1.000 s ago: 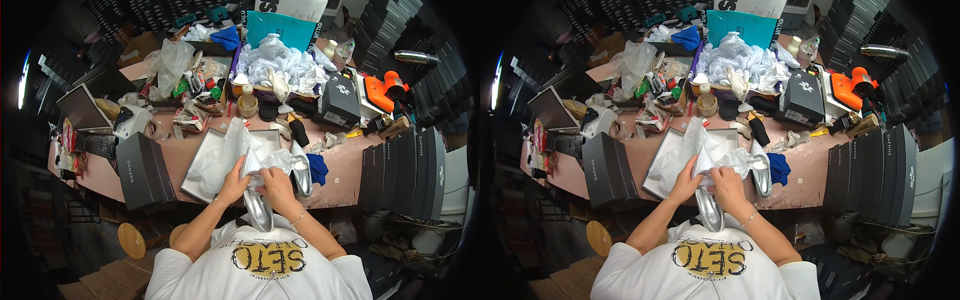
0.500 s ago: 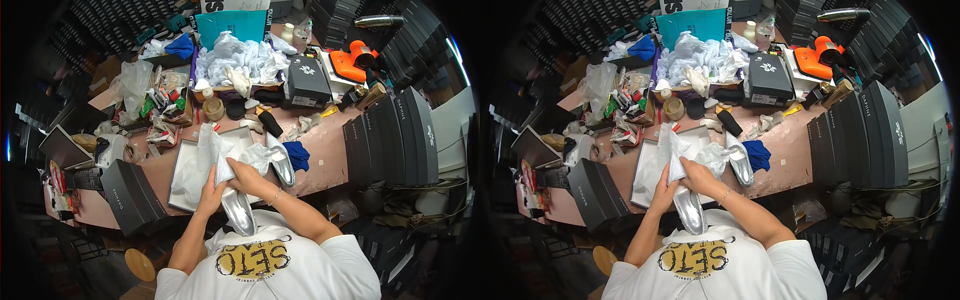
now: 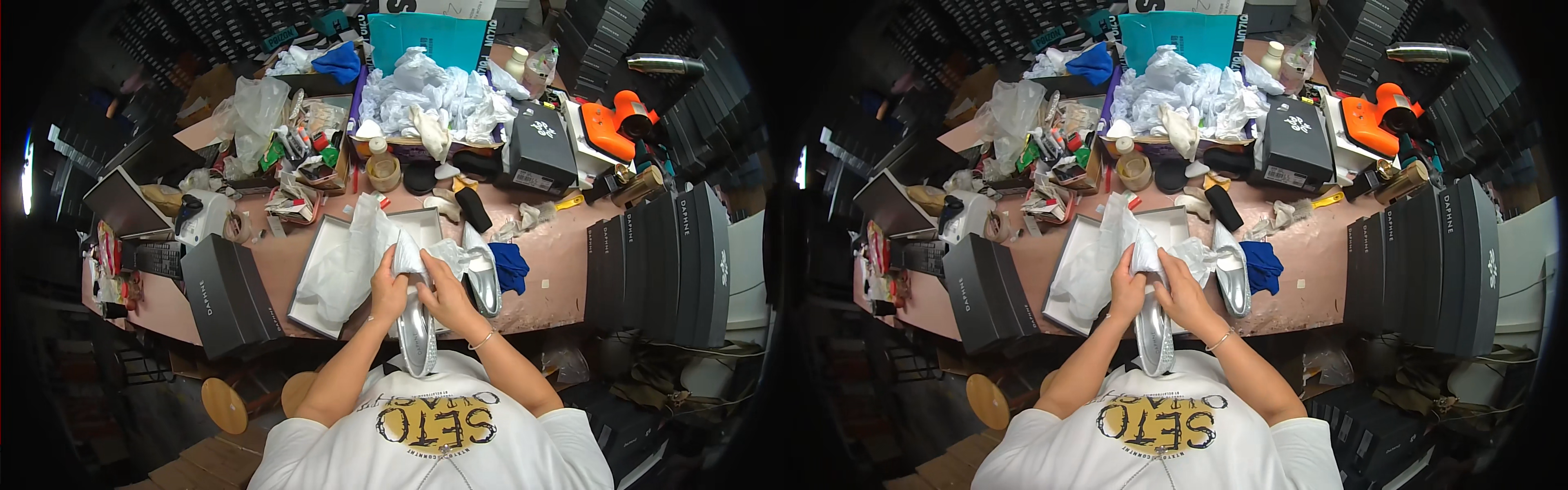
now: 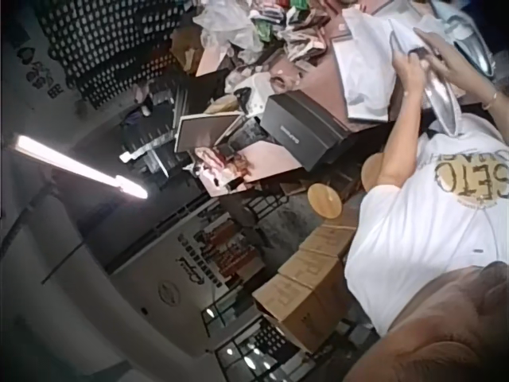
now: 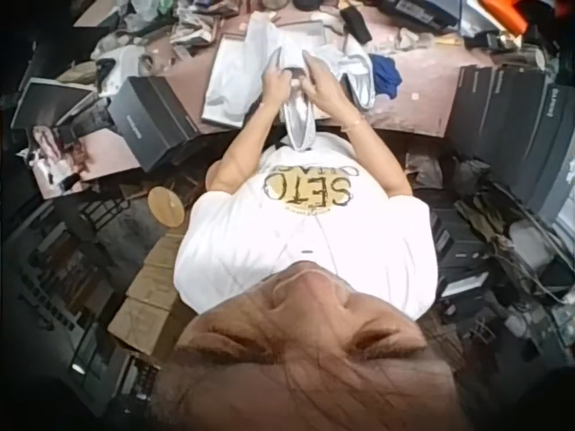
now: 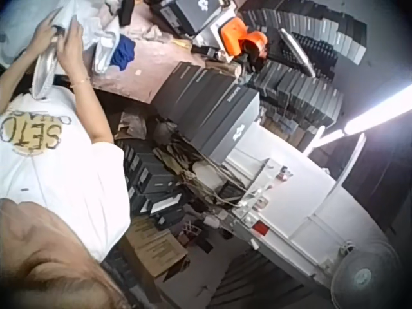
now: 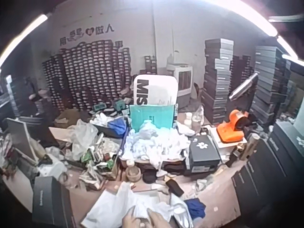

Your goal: Inspecting, wiping, and wrapping shoes in tissue paper before placing them into retail boxes.

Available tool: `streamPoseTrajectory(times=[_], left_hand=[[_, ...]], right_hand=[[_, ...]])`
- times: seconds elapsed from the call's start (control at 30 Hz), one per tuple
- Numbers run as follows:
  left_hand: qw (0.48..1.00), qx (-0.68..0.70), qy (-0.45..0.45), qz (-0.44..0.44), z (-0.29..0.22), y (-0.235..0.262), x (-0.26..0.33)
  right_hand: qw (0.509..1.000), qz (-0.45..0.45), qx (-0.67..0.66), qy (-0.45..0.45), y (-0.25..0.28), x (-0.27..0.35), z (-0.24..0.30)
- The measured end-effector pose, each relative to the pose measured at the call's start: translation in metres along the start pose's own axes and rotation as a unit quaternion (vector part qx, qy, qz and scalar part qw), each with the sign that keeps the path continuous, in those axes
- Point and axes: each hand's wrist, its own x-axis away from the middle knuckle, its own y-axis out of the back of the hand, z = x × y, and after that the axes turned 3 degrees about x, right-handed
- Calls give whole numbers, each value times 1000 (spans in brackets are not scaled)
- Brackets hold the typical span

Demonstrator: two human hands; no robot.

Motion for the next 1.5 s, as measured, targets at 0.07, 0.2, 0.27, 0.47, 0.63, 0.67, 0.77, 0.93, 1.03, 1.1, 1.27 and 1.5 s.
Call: streamPoseTrajectory(times=[0.07, 0.2, 0.27, 0.47, 0.63, 0.67, 0.77, 0.93, 1.03, 1.1, 1.27, 1.5], left_hand=[[998, -54, -28, 23, 17, 2, -18], [978, -187, -77, 42, 15, 8, -34], [988, -120, -53, 79, 1, 14, -27], [962, 212, 122, 125, -8, 26, 2], [831, 501, 185, 153, -40, -9, 16], [797, 544, 185, 188, -41, -3, 15], [803, 518, 219, 195, -31, 21, 11], [806, 515, 285, 64, -29, 23, 33], [818, 506, 270, 49, -28, 32, 45], [817, 507, 273, 41, -21, 39, 47], [788, 547, 279, 52, -23, 56, 28], [810, 525, 256, 51, -32, 62, 19]], right_hand=[[999, 19, -19, -36, 16, 10, -10], [952, -21, 243, -183, 56, 48, -90], [963, 25, 150, -224, 42, 66, -147], [982, -57, -35, -178, 65, 83, -88], [938, 157, -253, -175, 57, 72, 28], [939, 195, -248, -138, 48, 70, 35], [995, 86, 52, -1, 37, 45, 51], [948, 36, 262, 179, -9, -8, 35], [952, 21, 221, 209, -22, -9, 27], [974, -26, 112, 195, -27, 1, 27], [894, 6, -416, -163, -10, 37, -6], [964, -71, -222, -129, 26, 38, -38]])
